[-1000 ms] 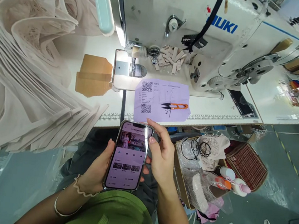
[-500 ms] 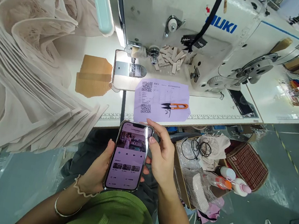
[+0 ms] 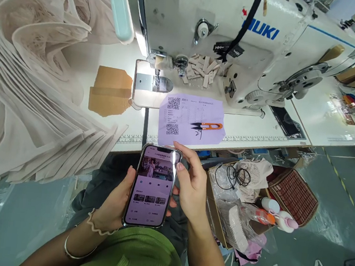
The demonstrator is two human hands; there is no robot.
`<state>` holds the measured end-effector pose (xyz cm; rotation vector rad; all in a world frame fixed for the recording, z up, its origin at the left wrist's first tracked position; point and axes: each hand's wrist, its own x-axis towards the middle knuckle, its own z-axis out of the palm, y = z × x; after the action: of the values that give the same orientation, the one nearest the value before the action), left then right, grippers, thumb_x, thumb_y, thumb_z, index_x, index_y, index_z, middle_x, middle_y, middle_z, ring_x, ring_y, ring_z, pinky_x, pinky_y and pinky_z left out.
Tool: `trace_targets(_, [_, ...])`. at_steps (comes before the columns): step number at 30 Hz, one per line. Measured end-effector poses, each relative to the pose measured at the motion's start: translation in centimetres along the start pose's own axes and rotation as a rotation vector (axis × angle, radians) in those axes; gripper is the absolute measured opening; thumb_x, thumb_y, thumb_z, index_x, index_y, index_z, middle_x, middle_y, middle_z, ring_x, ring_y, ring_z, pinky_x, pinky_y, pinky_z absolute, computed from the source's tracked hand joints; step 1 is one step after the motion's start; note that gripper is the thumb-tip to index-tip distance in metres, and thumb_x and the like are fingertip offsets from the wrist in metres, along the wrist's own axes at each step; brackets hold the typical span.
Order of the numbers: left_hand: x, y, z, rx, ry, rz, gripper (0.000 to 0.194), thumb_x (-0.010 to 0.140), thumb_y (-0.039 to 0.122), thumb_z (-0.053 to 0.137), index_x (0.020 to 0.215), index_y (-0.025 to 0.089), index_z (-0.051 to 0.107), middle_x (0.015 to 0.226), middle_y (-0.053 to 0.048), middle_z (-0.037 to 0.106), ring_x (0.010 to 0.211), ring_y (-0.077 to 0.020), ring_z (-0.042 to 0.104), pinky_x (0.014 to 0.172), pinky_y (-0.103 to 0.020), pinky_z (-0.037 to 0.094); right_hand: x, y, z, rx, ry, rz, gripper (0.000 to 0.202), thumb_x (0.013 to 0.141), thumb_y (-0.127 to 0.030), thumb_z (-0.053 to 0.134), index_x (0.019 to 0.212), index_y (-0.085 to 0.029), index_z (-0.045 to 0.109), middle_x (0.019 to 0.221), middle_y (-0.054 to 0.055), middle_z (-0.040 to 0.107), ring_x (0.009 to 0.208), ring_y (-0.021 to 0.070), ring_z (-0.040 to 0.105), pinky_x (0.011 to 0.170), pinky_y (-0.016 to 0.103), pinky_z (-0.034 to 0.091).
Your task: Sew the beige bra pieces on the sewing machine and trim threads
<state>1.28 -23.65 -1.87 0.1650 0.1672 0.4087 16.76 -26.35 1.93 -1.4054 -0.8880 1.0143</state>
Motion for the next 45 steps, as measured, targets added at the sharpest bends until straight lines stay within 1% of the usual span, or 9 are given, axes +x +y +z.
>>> trace_targets(3, [-0.04, -0.07, -0.16, 0.008, 0.001, 0.004, 0.074, 0.088, 0.072, 0.049, 0.126, 0.012, 0.069, 0.118, -0.015, 0.072, 0.1, -0.0247, 0.071, 0.09, -0.036, 0.056, 0.01, 0.0, 0.01, 0.008, -0.005, 0.0, 0.031, 0.097, -0.036, 0.055, 0.126, -0.037, 0.064, 0.126, 0.004, 0.062, 0.042, 0.0008, 0.041, 0.028, 0.016, 0.034])
trace_targets(10, [-0.04, 0.03, 0.01, 0.003, -0.004, 0.02, 0.071, 0.089, 0.07, 0.05, 0.126, 0.012, 0.069, 0.122, -0.016, 0.07, 0.104, -0.0259, 0.069, 0.091, -0.038, 0.056, 0.0, 0.01, -0.07, 0.002, -0.009, 0.013, 0.032, 0.097, -0.036, 0.055, 0.127, -0.035, 0.063, 0.131, 0.005, 0.061, 0.042, 0.0013, 0.041, 0.027, 0.017, 0.034])
trace_targets(17, [0.03, 0.03, 0.22, 0.0, 0.014, 0.012, 0.069, 0.088, 0.07, 0.054, 0.126, 0.014, 0.069, 0.118, -0.014, 0.072, 0.104, -0.0259, 0.069, 0.09, -0.037, 0.057, 0.12, -0.1, -0.09, -0.004, -0.003, -0.005, 0.032, 0.096, -0.038, 0.056, 0.127, -0.034, 0.063, 0.126, 0.005, 0.063, 0.043, 0.002, 0.042, 0.028, 0.017, 0.034])
trace_targets(20, [0.07, 0.03, 0.3, 0.002, 0.021, 0.01, 0.069, 0.088, 0.07, 0.053, 0.126, 0.014, 0.069, 0.119, -0.014, 0.071, 0.104, -0.0259, 0.07, 0.09, -0.037, 0.057, 0.1, -0.13, -0.11, -0.009, -0.002, 0.015, 0.034, 0.096, -0.039, 0.056, 0.129, -0.033, 0.062, 0.129, 0.006, 0.062, 0.042, 0.0024, 0.042, 0.027, 0.017, 0.034])
trace_targets(25, [0.08, 0.11, 0.4, 0.007, 0.023, 0.006, 0.069, 0.088, 0.07, 0.053, 0.126, 0.015, 0.068, 0.12, -0.013, 0.071, 0.104, -0.0258, 0.07, 0.09, -0.037, 0.057, 0.09, -0.1, -0.19, -0.009, -0.006, 0.023, 0.032, 0.097, -0.037, 0.055, 0.128, -0.035, 0.062, 0.135, 0.005, 0.06, 0.043, 0.0031, 0.042, 0.027, 0.018, 0.034])
trace_targets(28, [0.05, 0.14, 0.39, 0.006, 0.025, 0.008, 0.07, 0.088, 0.071, 0.052, 0.125, 0.014, 0.069, 0.121, -0.014, 0.071, 0.104, -0.0259, 0.069, 0.09, -0.037, 0.057, 0.11, -0.13, -0.19, -0.022, -0.011, 0.026, 0.033, 0.097, -0.038, 0.055, 0.129, -0.035, 0.062, 0.133, 0.005, 0.061, 0.043, 0.0036, 0.042, 0.027, 0.019, 0.035])
trace_targets(33, [0.06, 0.15, 0.32, 0.004, 0.024, 0.007, 0.069, 0.088, 0.07, 0.052, 0.124, 0.014, 0.069, 0.121, -0.014, 0.071, 0.103, -0.0253, 0.07, 0.089, -0.036, 0.057, 0.08, -0.27, -0.01, 0.024, -0.002, 0.026, 0.03, 0.096, -0.037, 0.056, 0.126, -0.037, 0.064, 0.131, 0.004, 0.062, 0.041, 0.0016, 0.041, 0.027, 0.017, 0.034])
trace_targets(39, [0.1, 0.06, 0.26, 0.011, 0.026, 0.011, 0.07, 0.089, 0.07, 0.05, 0.125, 0.013, 0.069, 0.121, -0.015, 0.071, 0.104, -0.0261, 0.069, 0.089, -0.037, 0.057, 0.05, -0.26, 0.03, 0.022, -0.003, 0.03, 0.033, 0.096, -0.038, 0.056, 0.128, -0.035, 0.063, 0.134, 0.006, 0.06, 0.041, 0.0017, 0.042, 0.026, 0.017, 0.034])
trace_targets(45, [0.11, 0.06, 0.33, 0.017, 0.023, 0.017, 0.07, 0.09, 0.07, 0.049, 0.125, 0.013, 0.068, 0.121, -0.015, 0.07, 0.105, -0.0267, 0.069, 0.09, -0.037, 0.056, 0.08, -0.18, -0.01, 0.0, 0.008, 0.031, 0.033, 0.096, -0.04, 0.057, 0.128, -0.034, 0.062, 0.132, 0.006, 0.061, 0.042, 0.0024, 0.041, 0.026, 0.017, 0.034])
